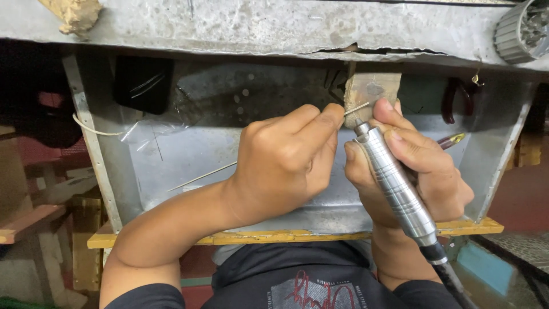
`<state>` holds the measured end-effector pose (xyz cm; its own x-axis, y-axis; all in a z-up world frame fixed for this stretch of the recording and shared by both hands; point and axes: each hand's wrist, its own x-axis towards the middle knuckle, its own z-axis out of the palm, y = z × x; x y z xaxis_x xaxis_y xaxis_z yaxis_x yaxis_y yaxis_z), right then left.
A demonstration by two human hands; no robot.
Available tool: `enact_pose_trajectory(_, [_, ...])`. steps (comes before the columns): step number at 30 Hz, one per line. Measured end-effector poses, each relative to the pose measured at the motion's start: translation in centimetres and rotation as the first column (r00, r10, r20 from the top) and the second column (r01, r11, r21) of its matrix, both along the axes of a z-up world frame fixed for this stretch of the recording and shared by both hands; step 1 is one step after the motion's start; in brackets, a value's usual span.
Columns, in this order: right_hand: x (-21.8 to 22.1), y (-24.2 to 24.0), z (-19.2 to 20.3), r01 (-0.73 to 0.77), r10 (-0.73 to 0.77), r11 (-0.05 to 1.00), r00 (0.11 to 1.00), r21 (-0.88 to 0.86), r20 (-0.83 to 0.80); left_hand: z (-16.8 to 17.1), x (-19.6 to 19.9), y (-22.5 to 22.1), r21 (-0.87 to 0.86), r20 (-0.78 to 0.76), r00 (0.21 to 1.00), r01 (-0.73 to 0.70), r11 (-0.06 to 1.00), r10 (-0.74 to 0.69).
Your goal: A person uses a rotary tool to polish or sand a thin metal wire on a jeweler's bench pin.
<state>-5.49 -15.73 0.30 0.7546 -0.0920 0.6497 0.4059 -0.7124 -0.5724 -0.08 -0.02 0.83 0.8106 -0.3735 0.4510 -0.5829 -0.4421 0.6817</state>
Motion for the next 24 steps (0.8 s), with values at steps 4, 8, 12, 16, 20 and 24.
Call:
enact_pose_trajectory(4, [0.08, 0.07, -0.04, 0.018, -0.018, 1.000, 1.000, 0.003, 0.010, -0.17, 0.01, 0.00, 0.009, 0.013, 1.000, -0.004, 1.000, 0.004])
enact_pose_trajectory(8, [-0.02, 0.13, 0.01, 0.018, -0.018, 0.999, 1.000, -0.027, -0.006, -0.24, 0.02, -0.04, 0.013, 0.027, 1.000, -0.007, 1.000, 0.007])
enact_pose_trajectory(12, [-0.14, 0.24, 0.16, 0.037, -0.038, 0.997, 0.999, -0.063, -0.015, -0.39, -0.06, -0.05, 0.041, 0.045, 0.999, -0.017, 0.999, 0.015])
enact_pose_trajectory(16, [-0.25, 0.03, 0.13, 0.020, -0.021, 0.999, 0.999, -0.039, -0.034, -0.87, -0.01, 0.01, 0.053, 0.082, 0.997, 0.001, 0.999, -0.005])
enact_pose_trajectory(20, [-0.09, 0.03, 0.25, -0.019, 0.018, 1.000, 0.999, -0.012, -0.035, -0.91, 0.04, -0.02, 0.058, 0.131, 0.991, 0.007, 0.998, -0.015])
enact_pose_trajectory(24, [0.03, 0.14, 0.38, -0.023, 0.023, 1.000, 0.999, -0.009, -0.023, -0.99, -0.08, -0.08, 0.075, 0.143, 0.990, -0.001, 0.997, -0.009])
